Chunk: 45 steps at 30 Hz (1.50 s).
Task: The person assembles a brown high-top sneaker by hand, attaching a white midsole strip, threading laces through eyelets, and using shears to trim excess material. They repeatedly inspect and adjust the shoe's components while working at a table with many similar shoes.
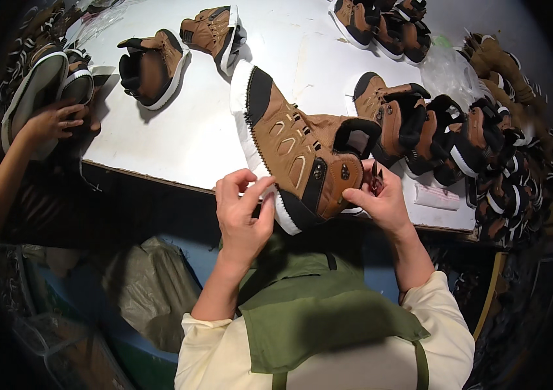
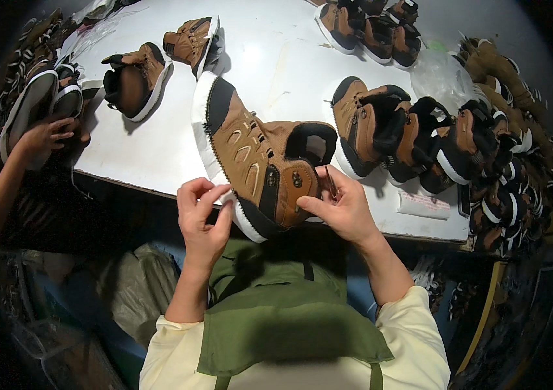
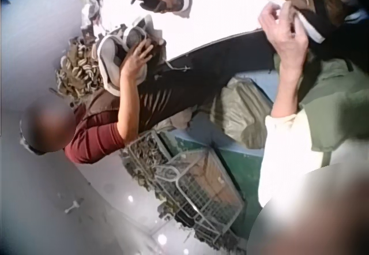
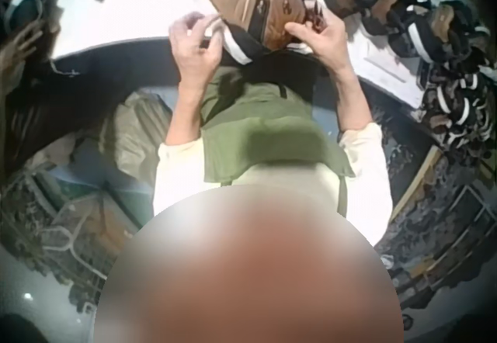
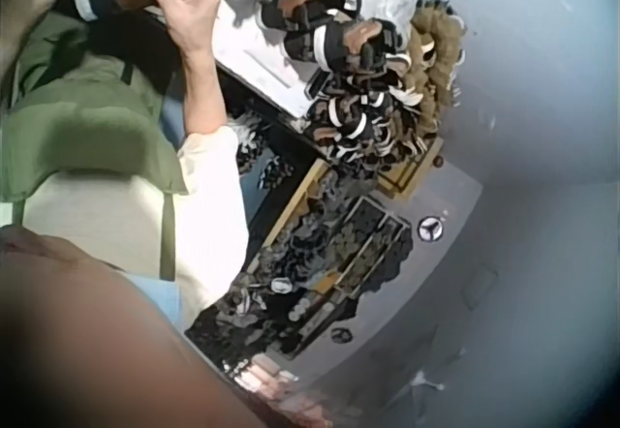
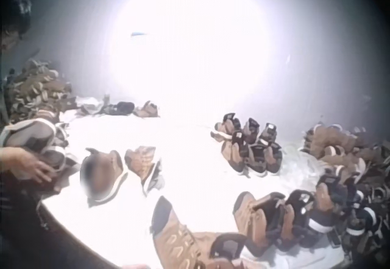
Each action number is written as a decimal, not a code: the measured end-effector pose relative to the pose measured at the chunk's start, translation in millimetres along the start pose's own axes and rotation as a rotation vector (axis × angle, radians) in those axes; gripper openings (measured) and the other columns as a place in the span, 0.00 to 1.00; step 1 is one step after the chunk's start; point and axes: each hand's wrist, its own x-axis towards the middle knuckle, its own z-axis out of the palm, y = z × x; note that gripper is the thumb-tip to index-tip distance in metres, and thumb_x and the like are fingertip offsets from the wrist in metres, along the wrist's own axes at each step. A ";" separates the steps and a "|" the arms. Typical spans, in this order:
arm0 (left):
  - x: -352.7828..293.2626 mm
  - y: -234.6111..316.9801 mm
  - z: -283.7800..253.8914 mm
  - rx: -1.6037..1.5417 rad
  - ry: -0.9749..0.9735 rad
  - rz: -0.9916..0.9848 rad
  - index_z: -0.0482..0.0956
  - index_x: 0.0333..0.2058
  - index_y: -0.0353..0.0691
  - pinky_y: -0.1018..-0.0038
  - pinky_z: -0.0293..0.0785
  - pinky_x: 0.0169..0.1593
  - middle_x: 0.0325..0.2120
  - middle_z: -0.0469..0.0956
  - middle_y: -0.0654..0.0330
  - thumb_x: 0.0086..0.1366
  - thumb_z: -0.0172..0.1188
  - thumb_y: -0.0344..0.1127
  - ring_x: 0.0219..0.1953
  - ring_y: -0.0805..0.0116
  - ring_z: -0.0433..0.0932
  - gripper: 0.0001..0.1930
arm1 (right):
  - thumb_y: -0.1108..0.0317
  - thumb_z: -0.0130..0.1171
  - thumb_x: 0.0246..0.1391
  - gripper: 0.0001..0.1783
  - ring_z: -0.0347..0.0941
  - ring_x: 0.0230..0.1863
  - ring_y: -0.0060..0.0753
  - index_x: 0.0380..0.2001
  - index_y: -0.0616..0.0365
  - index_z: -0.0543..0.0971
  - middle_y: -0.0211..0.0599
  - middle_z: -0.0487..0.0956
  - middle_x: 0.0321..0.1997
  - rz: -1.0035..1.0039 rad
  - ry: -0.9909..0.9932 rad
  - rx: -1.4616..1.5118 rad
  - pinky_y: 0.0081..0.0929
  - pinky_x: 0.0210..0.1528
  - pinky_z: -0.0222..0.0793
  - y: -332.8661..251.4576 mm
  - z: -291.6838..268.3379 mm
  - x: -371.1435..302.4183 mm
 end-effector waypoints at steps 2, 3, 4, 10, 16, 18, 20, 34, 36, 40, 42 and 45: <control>0.4 -5.2 -2.1 0.038 -0.045 0.071 0.81 0.33 0.40 0.70 0.69 0.37 0.33 0.71 0.59 0.44 0.65 0.21 0.35 0.60 0.69 0.14 | 0.70 0.68 0.47 0.18 0.51 0.21 0.06 0.40 0.63 0.76 0.16 0.70 0.26 0.006 -0.020 -0.033 0.10 0.23 0.47 -5.3 1.8 -0.9; 0.9 -7.8 -3.4 0.055 -0.067 0.108 0.81 0.33 0.40 0.70 0.69 0.36 0.32 0.71 0.59 0.44 0.65 0.21 0.35 0.60 0.70 0.14 | 0.70 0.68 0.47 0.18 0.51 0.21 0.06 0.40 0.63 0.76 0.16 0.69 0.25 0.003 -0.028 -0.035 0.10 0.22 0.47 -5.1 2.0 -0.3; 3.3 -7.5 -6.0 0.077 -0.082 0.127 0.81 0.33 0.41 0.68 0.70 0.35 0.31 0.72 0.59 0.44 0.66 0.21 0.35 0.59 0.70 0.14 | 0.70 0.68 0.47 0.18 0.52 0.21 0.06 0.40 0.63 0.76 0.16 0.69 0.25 0.001 -0.036 -0.038 0.10 0.22 0.47 -4.6 2.0 0.8; 9.5 -17.2 -7.2 0.106 -0.171 0.213 0.77 0.32 0.37 0.66 0.71 0.37 0.33 0.72 0.55 0.47 0.64 0.20 0.37 0.56 0.72 0.12 | 0.70 0.68 0.47 0.18 0.51 0.21 0.06 0.41 0.63 0.75 0.16 0.68 0.24 0.019 -0.070 -0.032 0.10 0.22 0.47 -6.9 4.6 2.3; -1.9 -30.6 -9.2 -0.070 -0.140 0.017 0.72 0.32 0.34 0.66 0.70 0.37 0.36 0.71 0.50 0.52 0.60 0.19 0.37 0.53 0.72 0.08 | 0.70 0.68 0.48 0.18 0.52 0.22 0.07 0.41 0.63 0.75 0.16 0.69 0.26 0.010 -0.049 -0.008 0.10 0.23 0.47 -2.1 1.7 5.0; -5.0 -28.9 -10.3 -0.104 -0.122 -0.066 0.72 0.32 0.34 0.67 0.70 0.37 0.36 0.71 0.50 0.53 0.59 0.19 0.36 0.54 0.72 0.08 | 0.71 0.67 0.48 0.18 0.52 0.23 0.07 0.41 0.64 0.75 0.17 0.70 0.27 0.012 -0.045 0.024 0.10 0.24 0.48 -0.5 0.6 5.5; -3.6 -26.1 -9.3 -0.037 -0.063 0.034 0.74 0.32 0.35 0.69 0.70 0.36 0.34 0.71 0.52 0.52 0.61 0.21 0.34 0.56 0.72 0.08 | 0.71 0.67 0.48 0.18 0.52 0.23 0.06 0.42 0.64 0.75 0.18 0.71 0.29 0.014 -0.046 0.046 0.10 0.24 0.48 -1.0 -0.1 5.4; 25.4 -20.7 -12.3 0.162 -0.346 0.320 0.73 0.31 0.36 0.67 0.71 0.36 0.33 0.72 0.56 0.46 0.64 0.21 0.35 0.57 0.71 0.12 | 0.73 0.66 0.48 0.18 0.55 0.23 0.06 0.43 0.64 0.74 0.18 0.72 0.29 0.064 -0.112 0.014 0.09 0.25 0.51 -11.3 1.5 8.3; 24.6 -23.8 -13.2 0.103 -0.372 0.320 0.71 0.31 0.35 0.67 0.70 0.38 0.34 0.71 0.54 0.47 0.62 0.19 0.37 0.55 0.71 0.12 | 0.73 0.66 0.48 0.18 0.55 0.24 0.06 0.43 0.64 0.74 0.17 0.71 0.29 0.069 -0.099 0.023 0.09 0.25 0.52 -11.8 1.6 8.3; 21.0 -31.3 -17.2 -0.016 -0.423 0.301 0.70 0.31 0.34 0.66 0.69 0.40 0.35 0.70 0.52 0.47 0.60 0.17 0.38 0.54 0.70 0.12 | 0.72 0.66 0.49 0.18 0.55 0.24 0.06 0.43 0.64 0.74 0.18 0.71 0.30 0.068 -0.092 0.075 0.09 0.25 0.51 -8.1 2.6 9.2; 20.9 -35.6 -19.5 -0.052 -0.427 0.285 0.70 0.31 0.34 0.67 0.69 0.40 0.35 0.70 0.52 0.48 0.60 0.17 0.39 0.53 0.70 0.12 | 0.72 0.66 0.49 0.18 0.55 0.24 0.07 0.43 0.64 0.74 0.18 0.70 0.30 0.061 -0.089 0.077 0.09 0.25 0.51 -6.1 2.4 9.9; 19.1 -38.0 -22.3 -0.053 -0.411 0.262 0.69 0.31 0.34 0.67 0.69 0.41 0.35 0.70 0.51 0.48 0.60 0.16 0.39 0.53 0.70 0.12 | 0.72 0.66 0.49 0.18 0.54 0.24 0.07 0.43 0.64 0.74 0.17 0.70 0.29 0.051 -0.076 0.052 0.10 0.26 0.51 -1.4 -1.8 11.9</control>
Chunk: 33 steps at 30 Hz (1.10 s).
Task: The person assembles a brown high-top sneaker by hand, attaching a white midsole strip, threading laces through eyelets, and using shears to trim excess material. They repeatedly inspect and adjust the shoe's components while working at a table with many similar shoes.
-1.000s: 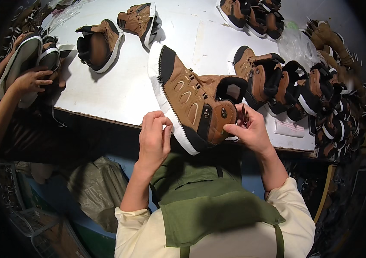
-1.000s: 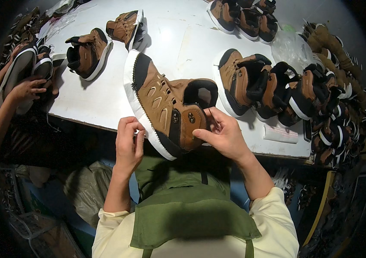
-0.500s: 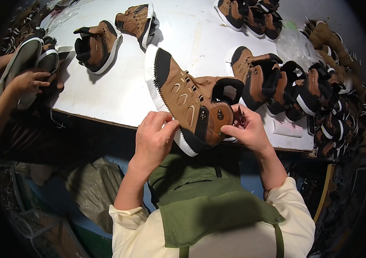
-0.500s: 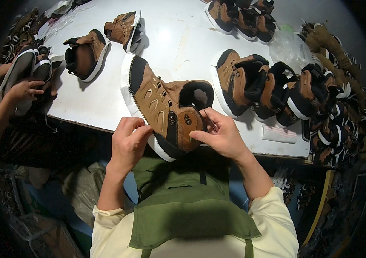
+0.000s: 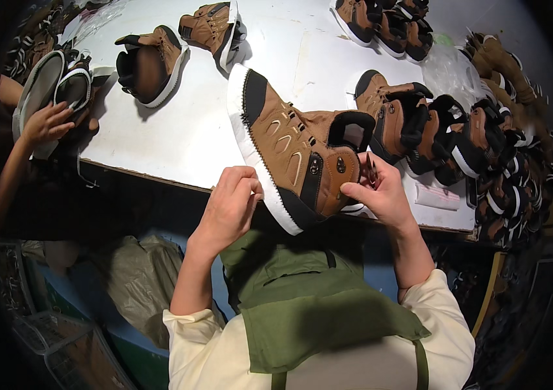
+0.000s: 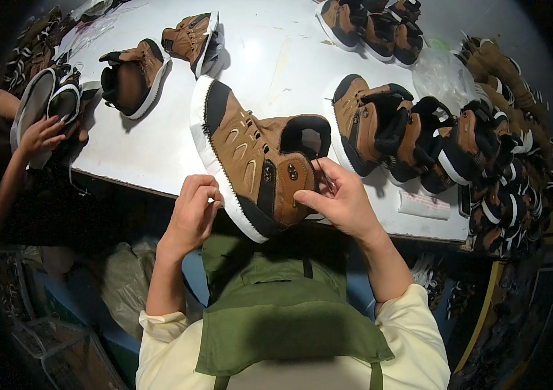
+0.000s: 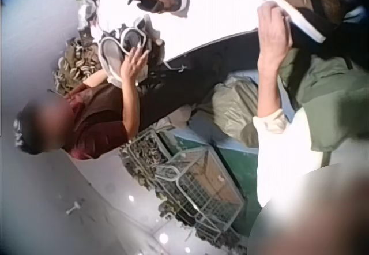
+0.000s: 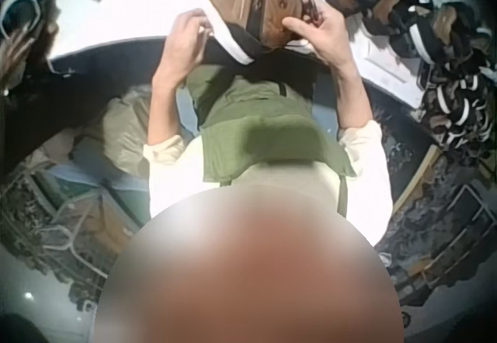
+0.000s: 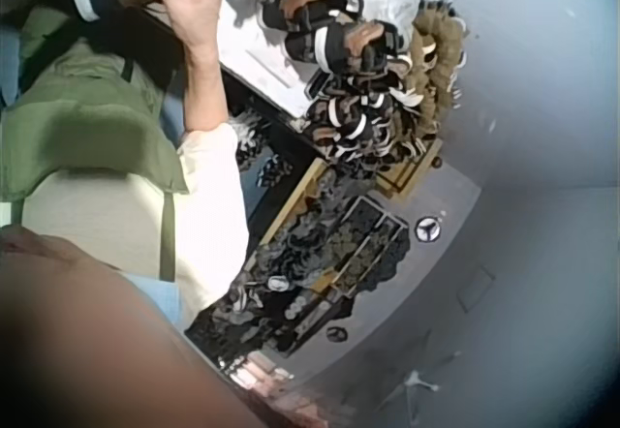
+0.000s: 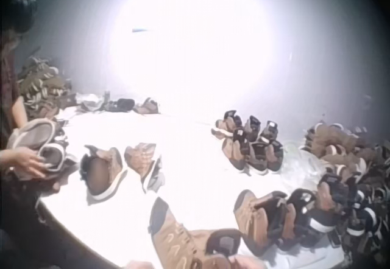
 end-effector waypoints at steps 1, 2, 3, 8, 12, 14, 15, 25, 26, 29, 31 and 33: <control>-1.5 0.6 -0.1 0.008 0.007 -0.009 0.69 0.31 0.34 0.66 0.69 0.41 0.36 0.69 0.51 0.48 0.59 0.16 0.39 0.52 0.70 0.12 | 0.72 0.66 0.49 0.18 0.54 0.24 0.07 0.43 0.64 0.74 0.17 0.69 0.29 0.004 0.006 0.009 0.10 0.26 0.50 -1.7 0.5 0.2; -2.7 2.3 0.3 0.021 0.020 -0.004 0.70 0.31 0.34 0.66 0.69 0.41 0.35 0.70 0.51 0.49 0.60 0.17 0.38 0.53 0.70 0.12 | 0.72 0.67 0.49 0.18 0.53 0.24 0.07 0.43 0.64 0.74 0.17 0.69 0.29 0.008 0.011 0.018 0.10 0.26 0.50 -2.5 1.0 0.3; -3.5 5.3 0.9 0.033 0.032 0.001 0.70 0.31 0.34 0.65 0.69 0.40 0.35 0.70 0.52 0.50 0.60 0.17 0.37 0.53 0.71 0.11 | 0.72 0.67 0.49 0.18 0.53 0.24 0.07 0.43 0.64 0.74 0.17 0.69 0.29 0.006 0.011 0.021 0.10 0.26 0.50 -2.6 1.3 0.4; -14.5 15.8 9.4 -0.063 0.293 -0.219 0.74 0.34 0.33 0.68 0.70 0.34 0.36 0.71 0.51 0.50 0.62 0.19 0.32 0.57 0.73 0.12 | 0.71 0.66 0.49 0.18 0.53 0.24 0.08 0.42 0.63 0.75 0.17 0.68 0.29 -0.005 0.007 -0.010 0.10 0.26 0.50 -4.0 2.4 0.6; 4.1 17.2 4.4 0.028 0.171 -0.136 0.76 0.40 0.34 0.75 0.71 0.33 0.37 0.69 0.53 0.52 0.62 0.19 0.32 0.64 0.73 0.14 | 0.71 0.66 0.49 0.18 0.53 0.25 0.08 0.42 0.64 0.75 0.17 0.68 0.29 0.002 0.004 -0.042 0.11 0.26 0.50 -3.8 -0.1 1.5; 5.5 16.7 7.0 0.020 0.137 -0.128 0.77 0.39 0.34 0.73 0.72 0.35 0.37 0.69 0.53 0.51 0.63 0.19 0.35 0.62 0.73 0.15 | 0.71 0.66 0.49 0.18 0.54 0.25 0.08 0.43 0.64 0.75 0.17 0.68 0.28 -0.006 0.012 -0.051 0.11 0.26 0.51 -0.6 -0.2 0.9; 5.4 16.0 10.5 -0.007 0.141 -0.151 0.77 0.38 0.34 0.73 0.72 0.37 0.37 0.69 0.53 0.51 0.63 0.19 0.37 0.61 0.73 0.14 | 0.70 0.67 0.49 0.18 0.54 0.25 0.08 0.43 0.64 0.75 0.17 0.68 0.28 -0.005 0.012 -0.043 0.11 0.26 0.51 -1.8 0.8 1.6; 7.9 12.1 26.1 -0.102 0.152 -0.256 0.74 0.32 0.30 0.76 0.74 0.33 0.37 0.70 0.54 0.55 0.59 0.18 0.32 0.67 0.75 0.06 | 0.75 0.67 0.47 0.22 0.63 0.32 0.09 0.46 0.67 0.73 0.22 0.71 0.36 -0.072 0.040 -0.219 0.10 0.32 0.58 -8.4 -1.4 3.7; 8.3 13.9 25.6 -0.114 0.157 -0.283 0.73 0.31 0.30 0.76 0.74 0.33 0.37 0.70 0.54 0.55 0.59 0.18 0.32 0.67 0.75 0.06 | 0.75 0.67 0.46 0.23 0.62 0.32 0.09 0.46 0.67 0.73 0.22 0.70 0.36 -0.080 0.040 -0.213 0.10 0.32 0.57 -7.8 -1.6 3.8; 10.2 14.0 27.9 -0.155 0.185 -0.277 0.72 0.32 0.30 0.76 0.74 0.33 0.37 0.70 0.54 0.56 0.58 0.18 0.31 0.68 0.75 0.06 | 0.71 0.69 0.44 0.22 0.61 0.28 0.13 0.43 0.66 0.75 0.26 0.70 0.33 -0.141 0.083 -0.331 0.14 0.28 0.58 -15.7 0.2 3.8; 12.1 17.6 28.2 -0.186 0.193 -0.279 0.72 0.34 0.30 0.76 0.75 0.33 0.38 0.71 0.54 0.56 0.58 0.17 0.32 0.68 0.76 0.07 | 0.71 0.69 0.44 0.22 0.61 0.28 0.13 0.43 0.66 0.75 0.26 0.70 0.33 -0.139 0.084 -0.305 0.14 0.28 0.59 -15.4 0.4 4.4; 13.2 18.8 28.1 -0.196 0.190 -0.282 0.73 0.34 0.30 0.76 0.75 0.33 0.38 0.71 0.54 0.56 0.58 0.18 0.32 0.69 0.76 0.08 | 0.73 0.69 0.43 0.22 0.60 0.28 0.12 0.44 0.66 0.75 0.25 0.68 0.33 -0.143 0.087 -0.303 0.13 0.29 0.58 -16.2 0.4 4.3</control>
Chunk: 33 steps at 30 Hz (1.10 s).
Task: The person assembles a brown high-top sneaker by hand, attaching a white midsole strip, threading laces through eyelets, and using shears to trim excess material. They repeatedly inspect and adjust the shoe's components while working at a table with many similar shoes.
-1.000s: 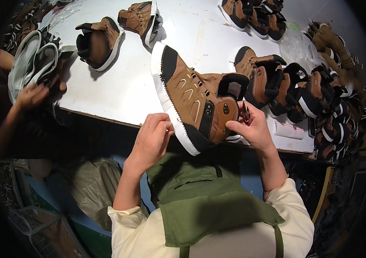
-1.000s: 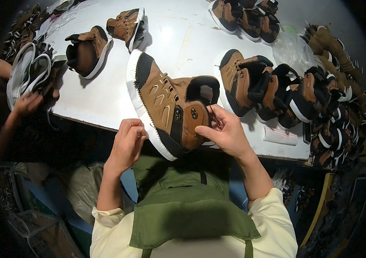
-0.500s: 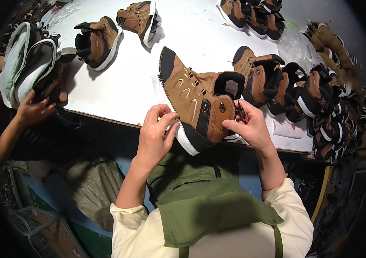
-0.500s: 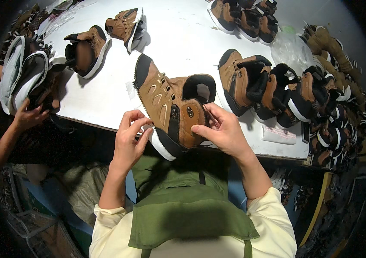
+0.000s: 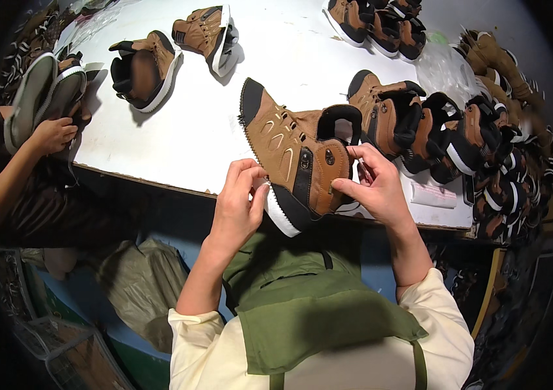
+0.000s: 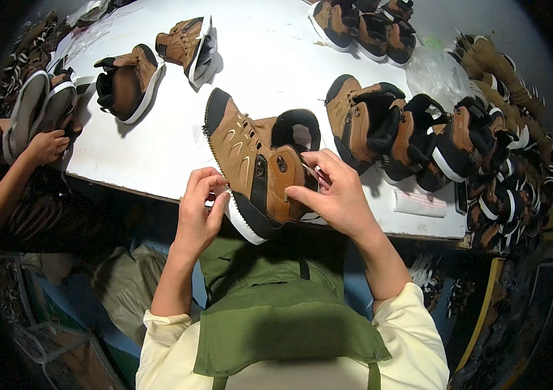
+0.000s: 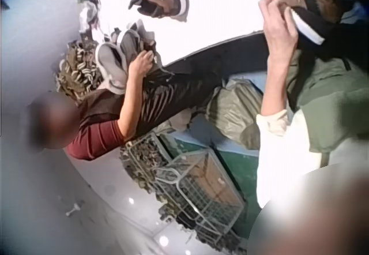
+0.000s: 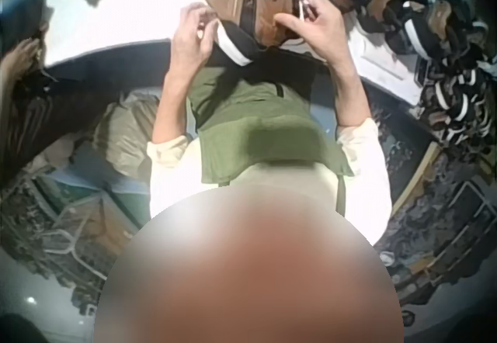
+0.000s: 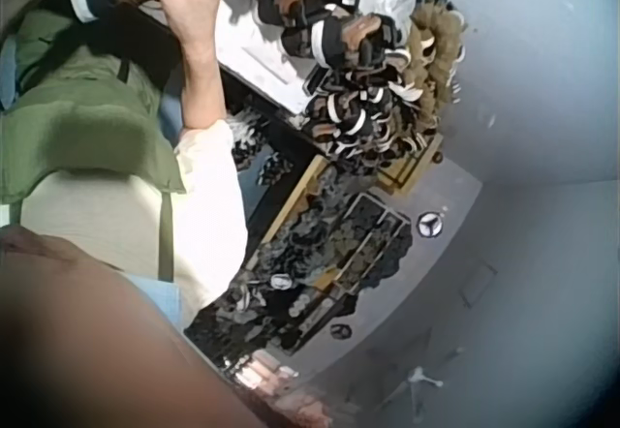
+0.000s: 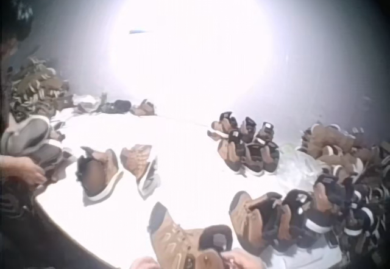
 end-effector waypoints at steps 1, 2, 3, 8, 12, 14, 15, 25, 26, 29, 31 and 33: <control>0.3 -0.3 0.2 0.008 -0.005 -0.002 0.73 0.34 0.30 0.76 0.76 0.33 0.38 0.71 0.54 0.56 0.58 0.18 0.33 0.69 0.77 0.07 | 0.75 0.68 0.43 0.23 0.60 0.29 0.11 0.44 0.66 0.74 0.24 0.67 0.34 -0.005 0.002 -0.009 0.12 0.30 0.56 -0.6 -0.4 -0.2; 0.2 -0.7 0.2 0.017 -0.009 -0.006 0.73 0.34 0.30 0.76 0.76 0.32 0.38 0.71 0.54 0.56 0.58 0.18 0.33 0.69 0.77 0.07 | 0.76 0.68 0.43 0.23 0.59 0.30 0.10 0.45 0.66 0.74 0.22 0.66 0.34 -0.010 0.002 -0.018 0.11 0.31 0.55 -1.2 -0.5 -0.2; 0.6 -1.8 0.5 0.032 -0.011 0.011 0.74 0.34 0.30 0.76 0.76 0.32 0.38 0.71 0.54 0.55 0.58 0.18 0.33 0.69 0.77 0.07 | 0.76 0.68 0.43 0.24 0.59 0.30 0.11 0.45 0.66 0.74 0.23 0.66 0.34 -0.027 0.027 -0.033 0.11 0.30 0.55 -2.3 -0.2 -0.5; 0.2 -10.1 2.5 0.081 -0.001 0.038 0.74 0.32 0.29 0.77 0.76 0.29 0.37 0.71 0.53 0.56 0.58 0.18 0.33 0.69 0.77 0.05 | 0.67 0.65 0.49 0.25 0.68 0.32 0.21 0.51 0.62 0.72 0.35 0.72 0.36 0.033 0.120 -0.149 0.20 0.34 0.67 -26.7 -4.7 -9.8; 0.7 -6.6 3.1 0.061 -0.001 0.005 0.72 0.32 0.30 0.68 0.75 0.33 0.37 0.72 0.50 0.57 0.58 0.20 0.32 0.54 0.77 0.05 | 0.68 0.53 0.60 0.21 0.73 0.32 0.31 0.55 0.63 0.70 0.41 0.73 0.36 -0.287 -0.014 -0.243 0.25 0.33 0.69 -47.9 3.9 -13.7; 1.3 -5.1 2.8 0.078 -0.004 0.019 0.71 0.32 0.30 0.67 0.75 0.33 0.38 0.71 0.50 0.57 0.57 0.20 0.32 0.53 0.76 0.05 | 0.65 0.56 0.58 0.22 0.73 0.29 0.39 0.54 0.63 0.70 0.42 0.72 0.34 -0.349 -0.093 -0.281 0.28 0.30 0.70 -45.8 16.7 -11.1; 1.4 -4.3 2.7 0.079 -0.010 0.019 0.71 0.32 0.30 0.67 0.75 0.33 0.38 0.71 0.49 0.57 0.57 0.20 0.32 0.53 0.76 0.05 | 0.65 0.57 0.57 0.23 0.73 0.29 0.41 0.53 0.63 0.70 0.42 0.72 0.34 -0.356 -0.137 -0.295 0.29 0.29 0.70 -45.1 21.5 -9.0; -2.9 -6.9 -1.5 -0.001 -0.030 -0.002 0.69 0.33 0.30 0.67 0.73 0.33 0.37 0.70 0.50 0.58 0.55 0.19 0.32 0.53 0.75 0.05 | 0.71 0.59 0.39 0.12 0.71 0.31 0.33 0.31 0.62 0.75 0.35 0.69 0.27 -0.578 -0.184 -0.893 0.27 0.29 0.67 -45.7 50.8 14.1; -3.6 -8.5 -1.1 -0.022 -0.032 -0.014 0.69 0.33 0.30 0.68 0.73 0.33 0.37 0.70 0.50 0.58 0.55 0.19 0.32 0.53 0.75 0.05 | 0.71 0.58 0.38 0.11 0.70 0.31 0.32 0.29 0.61 0.75 0.35 0.69 0.27 -0.602 -0.188 -0.915 0.26 0.29 0.66 -46.0 52.0 14.9; -3.7 -10.0 -1.2 -0.034 -0.035 -0.016 0.69 0.33 0.30 0.68 0.73 0.33 0.37 0.70 0.50 0.58 0.55 0.19 0.32 0.54 0.75 0.05 | 0.71 0.57 0.36 0.08 0.69 0.33 0.32 0.25 0.61 0.76 0.34 0.69 0.28 -0.645 -0.208 -0.985 0.26 0.31 0.63 -47.6 55.9 17.3; -3.6 -9.8 -1.1 -0.041 -0.037 -0.019 0.69 0.33 0.30 0.68 0.73 0.34 0.37 0.71 0.49 0.58 0.55 0.19 0.32 0.54 0.75 0.05 | 0.71 0.57 0.36 0.07 0.69 0.34 0.32 0.23 0.60 0.76 0.34 0.70 0.28 -0.639 -0.234 -1.035 0.26 0.32 0.62 -48.7 58.4 18.8; -3.6 -10.0 -1.3 -0.039 -0.039 -0.016 0.69 0.33 0.30 0.68 0.73 0.34 0.37 0.71 0.49 0.58 0.55 0.19 0.32 0.54 0.75 0.05 | 0.71 0.57 0.35 0.07 0.69 0.34 0.32 0.23 0.60 0.76 0.34 0.70 0.28 -0.622 -0.246 -1.039 0.27 0.32 0.62 -46.1 60.3 20.5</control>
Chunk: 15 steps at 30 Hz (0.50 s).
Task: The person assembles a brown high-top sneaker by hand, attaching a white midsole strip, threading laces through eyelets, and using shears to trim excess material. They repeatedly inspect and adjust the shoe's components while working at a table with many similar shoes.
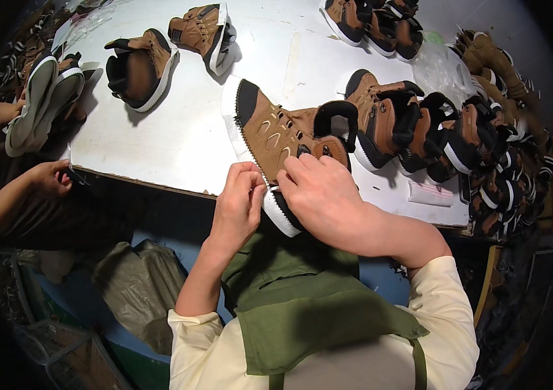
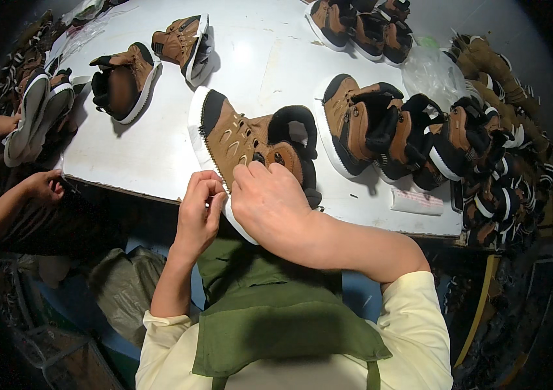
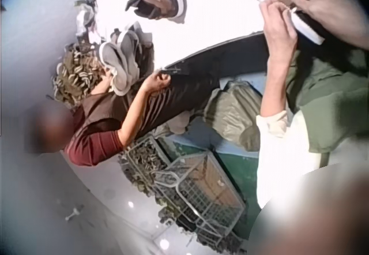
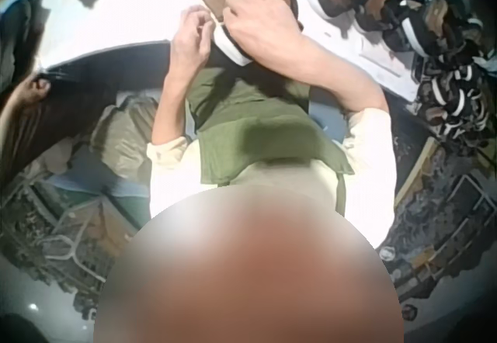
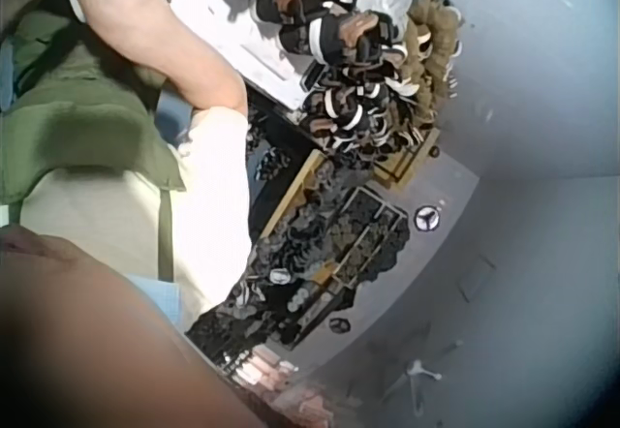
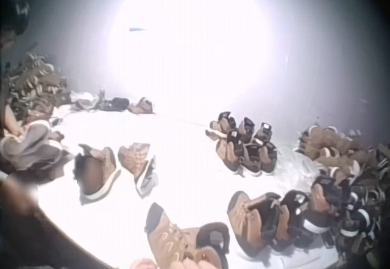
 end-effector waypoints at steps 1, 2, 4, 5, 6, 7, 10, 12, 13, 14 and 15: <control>0.0 -0.3 0.0 0.003 0.000 0.004 0.69 0.33 0.30 0.68 0.73 0.34 0.37 0.71 0.49 0.58 0.55 0.19 0.32 0.54 0.75 0.05 | 0.71 0.57 0.35 0.07 0.69 0.35 0.33 0.23 0.60 0.76 0.34 0.70 0.28 0.004 -0.009 0.001 0.27 0.33 0.63 0.1 1.2 0.4; 0.0 -0.7 0.2 0.006 0.000 0.008 0.69 0.33 0.30 0.68 0.73 0.34 0.37 0.71 0.49 0.58 0.55 0.19 0.32 0.54 0.75 0.05 | 0.70 0.58 0.35 0.07 0.69 0.35 0.33 0.23 0.60 0.76 0.34 0.70 0.28 0.010 -0.018 0.004 0.27 0.33 0.63 -0.1 1.3 0.8; -0.1 -1.7 0.4 0.006 0.003 0.018 0.69 0.33 0.30 0.68 0.73 0.34 0.37 0.71 0.49 0.58 0.56 0.19 0.32 0.53 0.75 0.05 | 0.70 0.58 0.36 0.07 0.69 0.36 0.34 0.23 0.60 0.77 0.35 0.70 0.28 0.021 -0.035 0.009 0.27 0.33 0.63 -0.7 1.2 1.5; -0.1 -2.0 0.4 0.007 0.004 0.023 0.69 0.33 0.30 0.68 0.73 0.34 0.37 0.71 0.49 0.58 0.56 0.19 0.32 0.53 0.75 0.05 | 0.70 0.58 0.36 0.07 0.69 0.36 0.34 0.23 0.60 0.77 0.35 0.70 0.28 0.020 -0.042 0.013 0.27 0.33 0.63 -0.9 1.1 2.3; 0.1 -1.8 0.5 0.006 0.006 0.023 0.69 0.33 0.30 0.68 0.73 0.34 0.37 0.71 0.49 0.58 0.56 0.19 0.32 0.53 0.75 0.05 | 0.70 0.58 0.36 0.07 0.69 0.36 0.34 0.23 0.59 0.78 0.35 0.70 0.29 0.019 -0.049 0.016 0.28 0.33 0.63 -1.1 1.0 3.5; 0.2 -1.2 0.8 0.005 0.007 0.022 0.69 0.33 0.30 0.68 0.73 0.33 0.37 0.71 0.49 0.58 0.56 0.19 0.32 0.53 0.75 0.05 | 0.70 0.58 0.36 0.06 0.70 0.36 0.34 0.23 0.59 0.78 0.35 0.70 0.29 0.018 -0.056 0.020 0.28 0.33 0.63 -1.2 1.1 4.4; 0.5 -1.4 1.7 0.018 0.015 0.041 0.69 0.33 0.30 0.68 0.73 0.33 0.37 0.71 0.49 0.58 0.56 0.19 0.32 0.53 0.76 0.05 | 0.71 0.56 0.37 0.07 0.69 0.31 0.34 0.24 0.60 0.75 0.34 0.69 0.28 0.015 -0.038 0.032 0.29 0.30 0.63 -0.8 3.6 5.6; 0.6 -1.2 2.0 0.028 0.019 0.047 0.70 0.33 0.30 0.68 0.74 0.33 0.37 0.71 0.49 0.58 0.56 0.19 0.32 0.53 0.76 0.05 | 0.70 0.58 0.37 0.05 0.70 0.35 0.34 0.22 0.58 0.78 0.35 0.70 0.29 0.023 -0.078 0.021 0.28 0.33 0.64 -2.4 2.1 6.3; 0.5 -0.7 2.0 0.031 0.019 0.043 0.70 0.33 0.30 0.68 0.74 0.33 0.37 0.72 0.49 0.58 0.56 0.20 0.32 0.53 0.76 0.05 | 0.70 0.59 0.37 0.05 0.71 0.37 0.34 0.21 0.58 0.80 0.35 0.71 0.30 0.028 -0.098 0.015 0.28 0.34 0.64 -3.0 1.5 6.5; 0.5 -0.3 2.1 0.033 0.020 0.040 0.70 0.33 0.30 0.68 0.74 0.33 0.37 0.72 0.49 0.58 0.56 0.20 0.32 0.53 0.76 0.05 | 0.70 0.59 0.37 0.05 0.71 0.37 0.34 0.21 0.58 0.80 0.35 0.71 0.30 0.026 -0.100 0.006 0.28 0.34 0.65 -3.4 1.2 6.6; 0.5 -0.2 2.5 0.038 0.021 0.043 0.70 0.33 0.30 0.68 0.74 0.33 0.37 0.72 0.49 0.58 0.56 0.20 0.32 0.53 0.76 0.05 | 0.69 0.59 0.38 0.05 0.71 0.37 0.33 0.21 0.58 0.80 0.35 0.72 0.30 0.024 -0.102 -0.002 0.28 0.35 0.65 -3.7 1.0 6.7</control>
